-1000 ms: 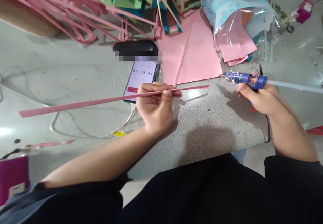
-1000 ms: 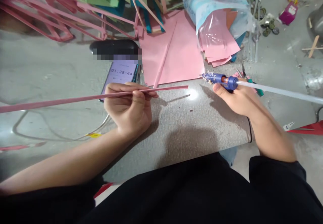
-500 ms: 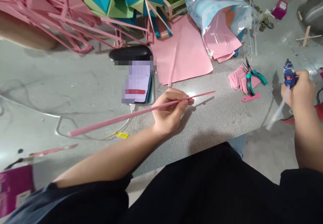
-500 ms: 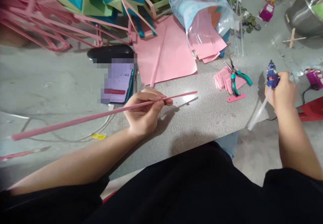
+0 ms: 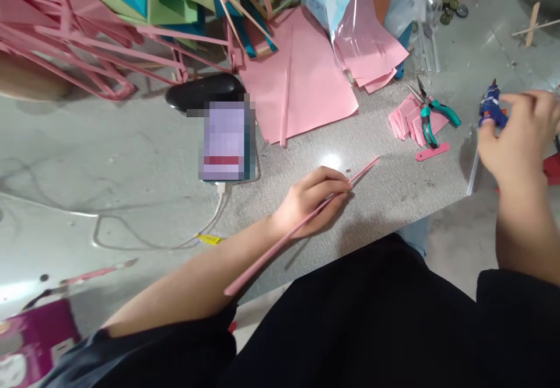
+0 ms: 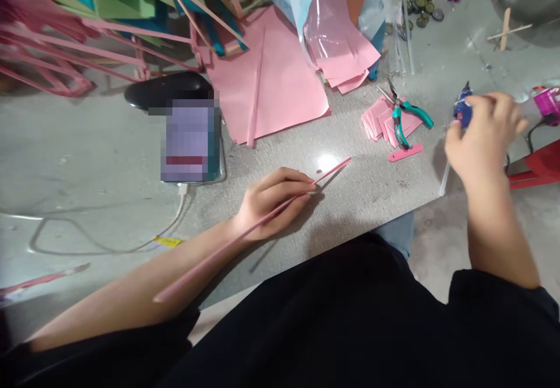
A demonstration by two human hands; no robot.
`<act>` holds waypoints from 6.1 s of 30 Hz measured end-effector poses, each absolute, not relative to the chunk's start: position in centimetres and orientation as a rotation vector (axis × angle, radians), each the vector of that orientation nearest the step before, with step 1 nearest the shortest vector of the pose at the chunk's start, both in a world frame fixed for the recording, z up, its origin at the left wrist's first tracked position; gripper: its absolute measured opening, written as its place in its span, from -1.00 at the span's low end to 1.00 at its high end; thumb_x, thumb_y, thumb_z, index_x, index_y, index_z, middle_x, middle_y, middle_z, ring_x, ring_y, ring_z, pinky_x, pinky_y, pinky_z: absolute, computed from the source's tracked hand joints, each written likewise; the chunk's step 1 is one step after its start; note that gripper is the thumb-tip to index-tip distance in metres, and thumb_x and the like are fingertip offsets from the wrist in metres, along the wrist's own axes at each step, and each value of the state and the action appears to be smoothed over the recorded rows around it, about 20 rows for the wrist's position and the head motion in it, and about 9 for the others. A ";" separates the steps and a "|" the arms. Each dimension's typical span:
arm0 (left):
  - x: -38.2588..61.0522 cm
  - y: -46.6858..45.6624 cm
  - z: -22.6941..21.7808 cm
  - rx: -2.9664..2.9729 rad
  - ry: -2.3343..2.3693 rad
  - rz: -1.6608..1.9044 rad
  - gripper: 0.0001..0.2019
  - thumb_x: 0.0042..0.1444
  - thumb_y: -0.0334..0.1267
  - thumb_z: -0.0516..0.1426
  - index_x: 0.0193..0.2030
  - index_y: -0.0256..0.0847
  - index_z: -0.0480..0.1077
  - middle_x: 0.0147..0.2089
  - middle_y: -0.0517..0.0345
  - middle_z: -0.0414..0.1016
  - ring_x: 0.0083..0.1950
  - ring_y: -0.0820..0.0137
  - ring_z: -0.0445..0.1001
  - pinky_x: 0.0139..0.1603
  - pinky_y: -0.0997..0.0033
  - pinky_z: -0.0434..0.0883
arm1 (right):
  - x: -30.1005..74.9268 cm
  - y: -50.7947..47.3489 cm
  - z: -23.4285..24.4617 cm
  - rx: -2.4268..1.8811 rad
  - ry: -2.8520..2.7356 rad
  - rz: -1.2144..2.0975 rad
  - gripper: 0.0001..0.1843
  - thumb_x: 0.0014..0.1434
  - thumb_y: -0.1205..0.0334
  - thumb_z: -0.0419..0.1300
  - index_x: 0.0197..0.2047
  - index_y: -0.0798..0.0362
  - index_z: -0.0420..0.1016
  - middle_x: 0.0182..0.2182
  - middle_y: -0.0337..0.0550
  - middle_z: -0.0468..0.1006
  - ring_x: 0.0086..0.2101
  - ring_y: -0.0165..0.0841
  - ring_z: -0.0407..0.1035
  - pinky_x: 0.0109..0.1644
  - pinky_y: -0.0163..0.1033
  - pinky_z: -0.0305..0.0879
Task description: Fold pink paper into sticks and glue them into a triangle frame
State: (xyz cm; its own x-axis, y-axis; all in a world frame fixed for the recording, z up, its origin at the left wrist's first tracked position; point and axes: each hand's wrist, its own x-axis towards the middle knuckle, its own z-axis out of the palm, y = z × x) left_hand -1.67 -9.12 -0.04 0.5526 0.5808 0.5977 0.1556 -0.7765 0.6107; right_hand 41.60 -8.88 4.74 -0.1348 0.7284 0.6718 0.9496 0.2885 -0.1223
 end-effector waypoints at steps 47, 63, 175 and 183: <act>-1.3 -10.4 2.4 3.064 0.797 0.428 -0.67 0.50 -0.53 -0.02 -0.06 -0.32 0.59 -0.25 0.02 0.56 -0.29 0.27 0.46 -0.39 0.31 0.44 | 27.2 -9.3 2.0 -1.017 -2.627 -0.112 -0.68 0.53 0.40 0.12 -0.14 -0.06 0.68 -0.18 -0.25 0.74 -0.18 -0.24 0.44 0.02 -0.01 0.23; -1.1 -10.0 1.0 2.984 0.829 0.347 -0.63 0.54 -0.44 0.00 0.37 -0.23 0.42 -0.14 0.01 0.58 -0.20 0.26 0.53 -0.27 0.27 0.54 | 25.4 -10.9 1.5 -1.098 -2.641 -0.073 -0.77 0.58 0.31 0.15 0.07 -0.04 0.67 0.23 -0.13 0.69 0.15 -0.17 0.48 0.20 0.03 0.28; -3.3 -7.7 0.9 1.697 1.018 0.813 -0.80 0.32 -0.40 0.08 -0.37 -0.14 0.32 -0.53 0.32 0.41 -0.55 0.56 0.28 -0.49 0.56 0.23 | 17.9 -5.0 3.6 -1.136 -1.190 2.074 -0.75 0.25 0.11 0.47 -0.26 0.02 0.51 -0.39 -0.31 0.50 -0.50 -0.49 0.35 -0.44 -0.34 0.28; -3.3 -8.0 -0.3 1.423 1.153 0.995 -0.73 0.45 -0.21 0.10 -0.33 -0.15 0.40 -0.46 0.24 0.49 -0.48 0.50 0.40 -0.42 0.51 0.36 | 18.2 -4.3 2.9 -1.146 -1.231 1.955 -0.66 0.25 -0.03 0.48 -0.28 0.03 0.53 -0.54 -0.37 0.39 -0.54 -0.49 0.26 -0.49 -0.34 0.19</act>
State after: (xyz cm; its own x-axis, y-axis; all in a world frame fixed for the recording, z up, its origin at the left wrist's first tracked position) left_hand -3.26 -8.01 -0.35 0.2035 0.9791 0.0044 0.1477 -0.0352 0.9884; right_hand 18.19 -4.30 2.95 -0.4813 0.7959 -0.3673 -0.0125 -0.4252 -0.9050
